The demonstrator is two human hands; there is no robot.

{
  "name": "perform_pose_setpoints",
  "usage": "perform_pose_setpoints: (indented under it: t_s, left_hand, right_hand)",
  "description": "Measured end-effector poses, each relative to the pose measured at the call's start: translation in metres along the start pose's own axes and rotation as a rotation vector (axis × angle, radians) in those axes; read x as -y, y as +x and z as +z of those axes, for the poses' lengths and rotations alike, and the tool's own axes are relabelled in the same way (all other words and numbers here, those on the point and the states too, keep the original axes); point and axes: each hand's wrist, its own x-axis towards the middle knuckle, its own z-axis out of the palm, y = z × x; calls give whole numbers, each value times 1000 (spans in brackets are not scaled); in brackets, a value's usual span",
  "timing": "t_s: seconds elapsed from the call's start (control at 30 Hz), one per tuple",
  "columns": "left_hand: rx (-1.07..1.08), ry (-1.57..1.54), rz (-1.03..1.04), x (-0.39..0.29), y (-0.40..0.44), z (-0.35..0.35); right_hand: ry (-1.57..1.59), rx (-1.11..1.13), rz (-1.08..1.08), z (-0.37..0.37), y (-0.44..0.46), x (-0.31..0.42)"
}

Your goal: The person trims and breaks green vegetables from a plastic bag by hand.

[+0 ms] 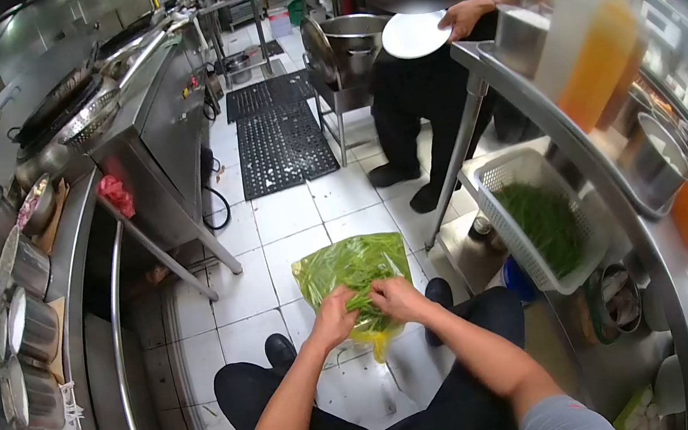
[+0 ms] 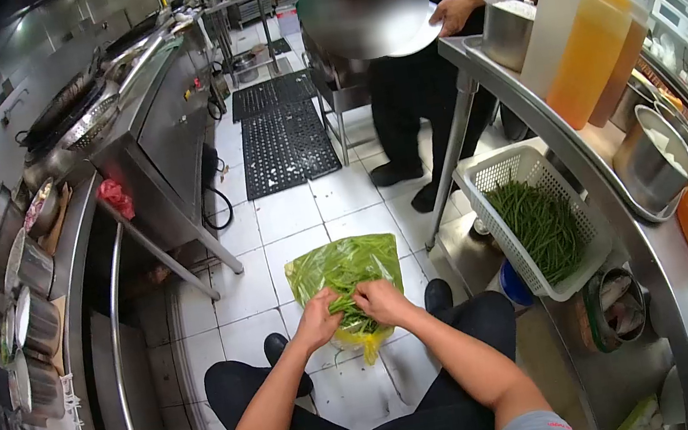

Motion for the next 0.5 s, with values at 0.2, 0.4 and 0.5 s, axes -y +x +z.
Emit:
perform_pose_setpoints:
  t_s: [0.2,0.4,0.5]
  left_hand:
    - [-51,-490,-390,-11,5,-12]
    - [-97,-517,-392,4,6,-18]
    - [-147,-534,-353,4,3,-15]
  right_hand:
    - [455,-48,52,14,-2,9]
    - [498,120,160,29,3,-15]
    - [398,45,115,30,-1,-17]
